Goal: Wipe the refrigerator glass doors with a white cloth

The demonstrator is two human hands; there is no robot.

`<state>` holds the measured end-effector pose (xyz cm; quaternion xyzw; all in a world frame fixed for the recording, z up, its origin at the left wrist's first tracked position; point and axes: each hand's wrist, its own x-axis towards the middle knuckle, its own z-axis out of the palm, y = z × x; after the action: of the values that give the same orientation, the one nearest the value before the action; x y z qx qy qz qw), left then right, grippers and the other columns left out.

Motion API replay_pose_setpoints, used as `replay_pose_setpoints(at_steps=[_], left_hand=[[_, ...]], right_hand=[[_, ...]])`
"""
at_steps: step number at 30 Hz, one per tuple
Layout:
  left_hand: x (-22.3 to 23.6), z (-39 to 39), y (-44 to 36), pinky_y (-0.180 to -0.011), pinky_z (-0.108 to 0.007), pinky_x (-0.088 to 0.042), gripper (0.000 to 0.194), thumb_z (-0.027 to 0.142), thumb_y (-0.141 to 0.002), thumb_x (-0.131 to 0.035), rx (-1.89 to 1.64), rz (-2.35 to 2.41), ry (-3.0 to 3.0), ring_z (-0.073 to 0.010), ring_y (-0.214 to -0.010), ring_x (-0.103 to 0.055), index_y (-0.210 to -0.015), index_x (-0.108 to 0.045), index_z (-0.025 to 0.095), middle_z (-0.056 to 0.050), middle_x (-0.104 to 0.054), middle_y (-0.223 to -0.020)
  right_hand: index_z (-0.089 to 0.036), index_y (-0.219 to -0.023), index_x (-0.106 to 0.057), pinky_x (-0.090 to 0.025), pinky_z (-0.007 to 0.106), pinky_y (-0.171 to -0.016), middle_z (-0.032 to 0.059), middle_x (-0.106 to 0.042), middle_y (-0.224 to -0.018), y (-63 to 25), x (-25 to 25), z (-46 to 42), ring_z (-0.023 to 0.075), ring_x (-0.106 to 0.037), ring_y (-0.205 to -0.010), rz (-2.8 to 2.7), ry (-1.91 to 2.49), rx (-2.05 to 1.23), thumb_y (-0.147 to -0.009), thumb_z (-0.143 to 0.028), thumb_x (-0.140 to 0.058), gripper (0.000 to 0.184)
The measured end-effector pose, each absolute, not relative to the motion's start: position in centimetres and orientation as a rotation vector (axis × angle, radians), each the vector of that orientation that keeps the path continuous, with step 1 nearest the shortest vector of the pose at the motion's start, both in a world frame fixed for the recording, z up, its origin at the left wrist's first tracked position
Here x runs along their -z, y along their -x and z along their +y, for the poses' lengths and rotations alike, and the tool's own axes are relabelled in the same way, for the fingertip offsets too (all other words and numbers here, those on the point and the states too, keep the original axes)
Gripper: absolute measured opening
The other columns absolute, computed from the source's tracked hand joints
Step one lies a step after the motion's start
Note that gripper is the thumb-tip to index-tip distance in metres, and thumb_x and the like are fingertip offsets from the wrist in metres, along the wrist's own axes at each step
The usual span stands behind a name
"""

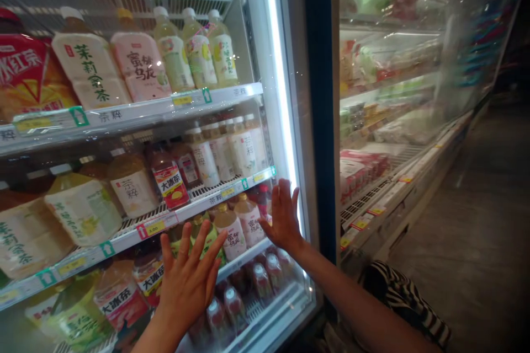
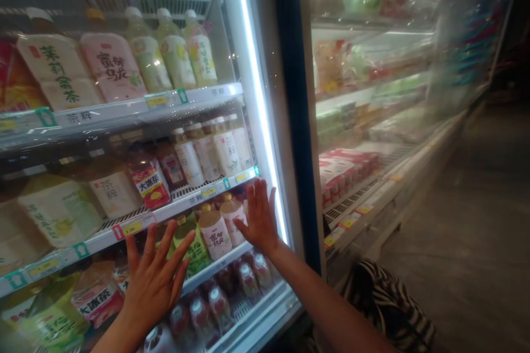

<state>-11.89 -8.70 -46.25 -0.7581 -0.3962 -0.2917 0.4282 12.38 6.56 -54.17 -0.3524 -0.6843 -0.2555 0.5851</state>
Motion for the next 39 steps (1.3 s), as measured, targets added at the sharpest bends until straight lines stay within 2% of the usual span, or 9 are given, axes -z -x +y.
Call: replay_pose_setpoints(at_steps=[4,10,16,19,22,25,29,35,39], left_hand=[[46.7,-9.2,13.0,-0.132,-0.061,0.007,0.063,0.036,-0.099,-0.058,0.736,-0.995,1.893,-0.0272,-0.165,-0.005,-0.159,-0.039,0.034,0.001,-0.019,-0.174],[45.4,-10.1,15.0,-0.133,-0.06,0.006,0.066,0.034,-0.097,-0.062,0.74,-0.996,1.843,-0.0265,-0.165,-0.005,-0.159,-0.039,0.035,0.002,-0.018,-0.175],[44.2,-12.2,18.3,-0.132,-0.061,0.008,0.064,0.034,-0.098,-0.059,0.726,-1.028,1.761,-0.0276,-0.165,-0.004,-0.159,-0.039,0.034,0.0,-0.018,-0.175],[43.6,-13.7,20.5,-0.133,-0.061,0.007,0.065,0.034,-0.098,-0.06,0.719,-1.044,1.715,-0.0275,-0.165,-0.003,-0.159,-0.039,0.033,0.0,-0.017,-0.175],[42.7,-15.2,22.8,-0.133,-0.06,0.008,0.068,0.034,-0.098,-0.061,0.718,-1.065,1.668,-0.0275,-0.165,-0.002,-0.16,-0.036,0.033,0.001,-0.014,-0.176],[42.0,-17.1,25.3,-0.133,-0.06,0.008,0.069,0.033,-0.098,-0.06,0.725,-1.095,1.62,-0.028,-0.165,0.0,-0.162,-0.033,0.033,0.001,-0.012,-0.176],[40.9,-19.6,29.1,-0.133,-0.061,0.008,0.071,0.032,-0.098,-0.06,0.697,-1.131,1.559,-0.0288,-0.165,0.0,-0.162,-0.031,0.033,0.0,-0.012,-0.177],[38.2,-22.3,33.8,-0.133,-0.061,0.009,0.072,0.03,-0.098,-0.059,0.667,-1.121,1.468,-0.0283,-0.165,0.002,-0.163,-0.029,0.033,0.0,-0.008,-0.177],[36.4,-23.5,35.5,-0.132,-0.061,0.009,0.072,0.029,-0.098,-0.059,0.648,-1.11,1.442,-0.03,-0.165,0.003,-0.163,-0.029,0.03,-0.002,-0.006,-0.178]], right_hand=[[-0.015,-0.169,0.004,-0.011,0.077,-0.125,0.0145,0.006,-0.176,-12.3,54.8,5.9,0.038,0.001,-0.163,-1.62,0.756,0.629,-0.105,-0.056,-0.034,0.085],[-0.015,-0.169,0.006,-0.005,0.08,-0.124,0.017,0.006,-0.176,-11.0,48.5,6.3,0.0411,0.003,-0.163,-1.559,0.773,0.564,-0.105,-0.061,-0.036,0.089],[-0.012,-0.169,-0.011,0.001,0.058,-0.134,0.0107,-0.017,-0.175,-6.7,48.3,3.1,0.0295,-0.005,-0.165,-1.982,0.336,0.915,-0.1,-0.072,-0.037,0.095],[-0.014,-0.169,-0.003,-0.004,0.066,-0.132,0.0143,-0.019,-0.174,-4.8,43.4,2.9,0.0322,-0.004,-0.164,-1.908,0.387,0.88,-0.098,-0.073,-0.044,0.101],[-0.013,-0.168,0.007,-0.003,0.073,-0.128,0.0164,-0.002,-0.175,-1.7,38.5,1.7,0.0381,0.0,-0.163,-1.804,0.453,0.816,-0.097,-0.074,-0.047,0.108],[-0.008,-0.168,-0.011,0.002,0.064,-0.132,0.0146,-0.004,-0.176,2.2,38.7,-1.1,0.0358,0.0,-0.164,-1.966,0.229,0.993,-0.095,-0.078,-0.046,0.106],[-0.015,-0.161,-0.039,0.0,0.052,-0.136,0.004,-0.021,-0.175,6.0,39.0,-3.6,0.0283,-0.001,-0.165,-2.139,-0.169,1.25,-0.092,-0.082,-0.047,0.096],[-0.01,-0.167,-0.016,0.004,0.06,-0.133,0.0135,-0.022,-0.175,10.4,29.8,-4.8,0.0304,-0.004,-0.165,-1.978,0.09,1.072,-0.098,-0.078,-0.039,0.099],[-0.008,-0.164,-0.028,-0.008,0.054,-0.135,0.0107,-0.026,-0.174,13.4,30.5,-6.9,0.029,-0.003,-0.165,-2.131,-0.218,1.208,-0.092,-0.08,-0.048,0.104]])
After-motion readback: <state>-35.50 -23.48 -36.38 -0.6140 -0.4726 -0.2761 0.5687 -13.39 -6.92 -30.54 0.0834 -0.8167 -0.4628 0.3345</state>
